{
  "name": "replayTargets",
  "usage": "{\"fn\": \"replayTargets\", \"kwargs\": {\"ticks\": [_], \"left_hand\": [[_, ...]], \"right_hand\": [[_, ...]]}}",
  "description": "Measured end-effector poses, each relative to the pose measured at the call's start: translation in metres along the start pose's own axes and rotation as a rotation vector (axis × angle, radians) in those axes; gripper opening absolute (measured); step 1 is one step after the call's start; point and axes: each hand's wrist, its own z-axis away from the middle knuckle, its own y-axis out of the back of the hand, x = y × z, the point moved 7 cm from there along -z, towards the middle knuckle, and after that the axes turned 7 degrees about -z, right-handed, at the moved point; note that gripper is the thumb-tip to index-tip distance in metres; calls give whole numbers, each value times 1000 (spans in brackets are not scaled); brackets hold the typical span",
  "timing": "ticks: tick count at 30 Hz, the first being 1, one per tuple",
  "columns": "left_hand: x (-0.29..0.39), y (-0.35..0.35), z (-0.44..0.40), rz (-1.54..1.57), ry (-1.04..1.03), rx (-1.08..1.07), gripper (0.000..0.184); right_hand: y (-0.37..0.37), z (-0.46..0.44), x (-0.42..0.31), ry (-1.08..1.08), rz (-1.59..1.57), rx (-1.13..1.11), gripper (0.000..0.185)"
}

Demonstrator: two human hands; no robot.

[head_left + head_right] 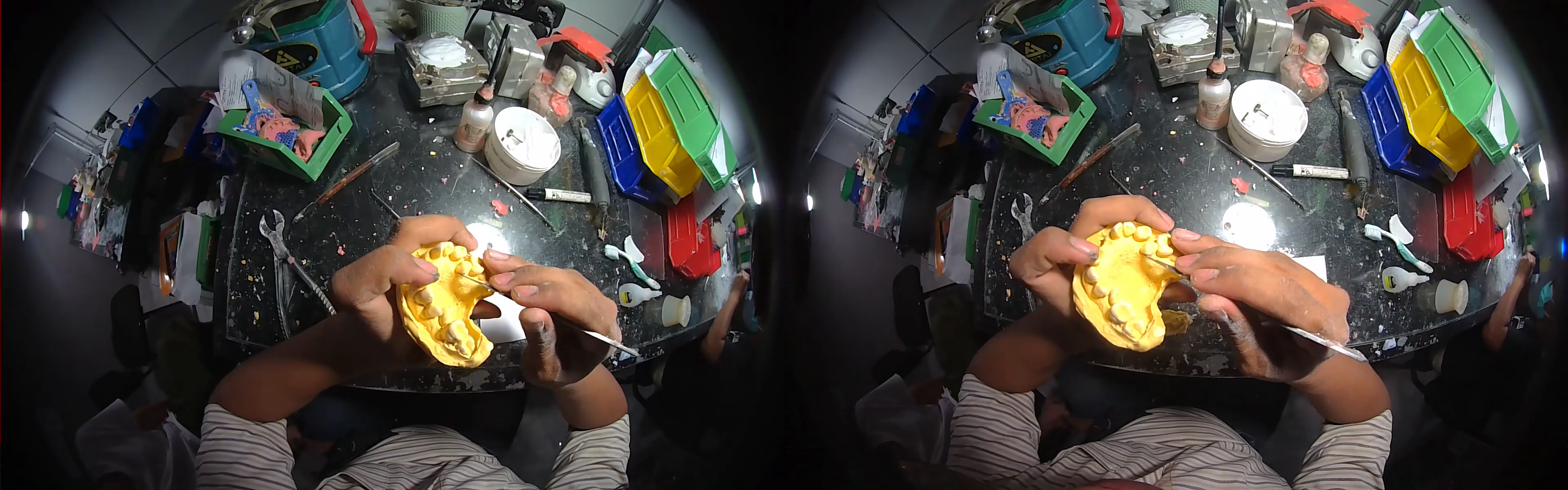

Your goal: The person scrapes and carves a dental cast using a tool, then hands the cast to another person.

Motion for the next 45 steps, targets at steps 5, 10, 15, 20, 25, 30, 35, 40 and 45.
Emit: {"fn": "replayTargets", "kwargs": {"ticks": [5,10,15,20,25,30,35,40,45], "left_hand": [[0,-7,5,-34,74,-7,76],[-4,-9,7,-91,76,-18,75],[-7,-11,8,20,52,-1,70],[-6,-10,6,42,180,-31,82],[-4,-10,6,-47,198,-78,82],[-7,-11,3,44,190,-92,78],[-8,-8,0,36,224,-105,77],[-9,-10,-1,32,150,-111,75],[-10,-10,-4,237,149,-72,71]], "right_hand": [[1,4,8,10,-101,86,10],[2,4,7,6,-60,103,12],[3,5,4,5,-10,86,14],[5,7,4,-1,-24,82,14],[5,6,2,-12,-40,93,14],[4,5,-2,-33,14,74,14],[4,8,2,-23,-15,129,14],[4,7,5,34,-97,126,13],[3,6,4,48,-154,135,12]]}}
